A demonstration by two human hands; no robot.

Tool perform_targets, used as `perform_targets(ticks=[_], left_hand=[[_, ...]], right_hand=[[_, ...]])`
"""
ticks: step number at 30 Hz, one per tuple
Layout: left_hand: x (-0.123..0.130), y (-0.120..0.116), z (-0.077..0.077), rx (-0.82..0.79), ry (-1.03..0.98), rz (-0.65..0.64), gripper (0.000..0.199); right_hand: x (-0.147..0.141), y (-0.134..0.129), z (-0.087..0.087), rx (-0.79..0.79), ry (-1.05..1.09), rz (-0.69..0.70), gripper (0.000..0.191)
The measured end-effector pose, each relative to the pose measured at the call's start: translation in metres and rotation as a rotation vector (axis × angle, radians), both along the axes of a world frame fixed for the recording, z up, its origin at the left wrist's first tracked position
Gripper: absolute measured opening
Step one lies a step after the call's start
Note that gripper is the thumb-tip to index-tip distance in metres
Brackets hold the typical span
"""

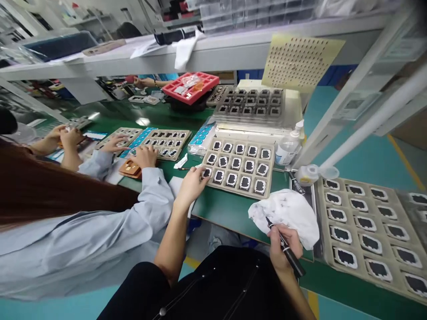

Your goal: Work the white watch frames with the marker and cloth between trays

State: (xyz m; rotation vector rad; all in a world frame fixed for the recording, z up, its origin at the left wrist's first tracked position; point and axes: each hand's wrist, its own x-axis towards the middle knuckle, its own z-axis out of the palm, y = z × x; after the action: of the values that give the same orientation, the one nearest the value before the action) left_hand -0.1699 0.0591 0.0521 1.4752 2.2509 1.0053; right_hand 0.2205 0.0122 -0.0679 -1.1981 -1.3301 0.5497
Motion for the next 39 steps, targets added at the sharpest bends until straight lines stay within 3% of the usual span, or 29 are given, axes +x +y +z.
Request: perform_targets(ticks=[5,15,20,25,28,31,33,36,39], left_hand=[[-0.014,-0.001,-0.011,-0.059,0.069,-0.063,0.047],[-0.038,0.014,-0.007,-0.137,0.135,-0.108,0.044],[-0.029,-0.004,-0.013,0.04,0.256,-0.062,0.05],[-0.019,-0.008,-0.019,0.13,0.288,-0.067,0.066],[-0.006,-0.009,-0.024,0.315,0.11,-0.049,0.075],[0.025,-0.018,-0.026,0.527,-0.339,-0.118,0.061],[0.056,-0.027,-0.026,0.56,-0.639,-0.196,0.056],[0.107,-0.039,-0.026,0.345,-0.951,-0.249,0.063],[0.142,-0.044,-0.031,0.131,-1.116,-0.285,0.06]], right_hand=[[0.002,0.001,0.004,-0.004,0.042,0.065,0.029],[-0.007,-0.008,0.027,-0.054,0.003,0.16,0.022],[-0.012,-0.005,0.041,-0.141,-0.065,0.244,0.021],[-0.017,-0.004,0.051,-0.133,-0.055,0.24,0.021],[-0.017,-0.007,0.049,-0.129,-0.038,0.219,0.021],[-0.017,-0.01,0.047,-0.137,-0.012,0.185,0.025],[-0.018,-0.011,0.049,-0.157,0.001,0.181,0.025],[-0.017,-0.007,0.057,-0.203,0.002,0.216,0.023],[-0.012,0.001,0.066,-0.263,0.002,0.265,0.022]])
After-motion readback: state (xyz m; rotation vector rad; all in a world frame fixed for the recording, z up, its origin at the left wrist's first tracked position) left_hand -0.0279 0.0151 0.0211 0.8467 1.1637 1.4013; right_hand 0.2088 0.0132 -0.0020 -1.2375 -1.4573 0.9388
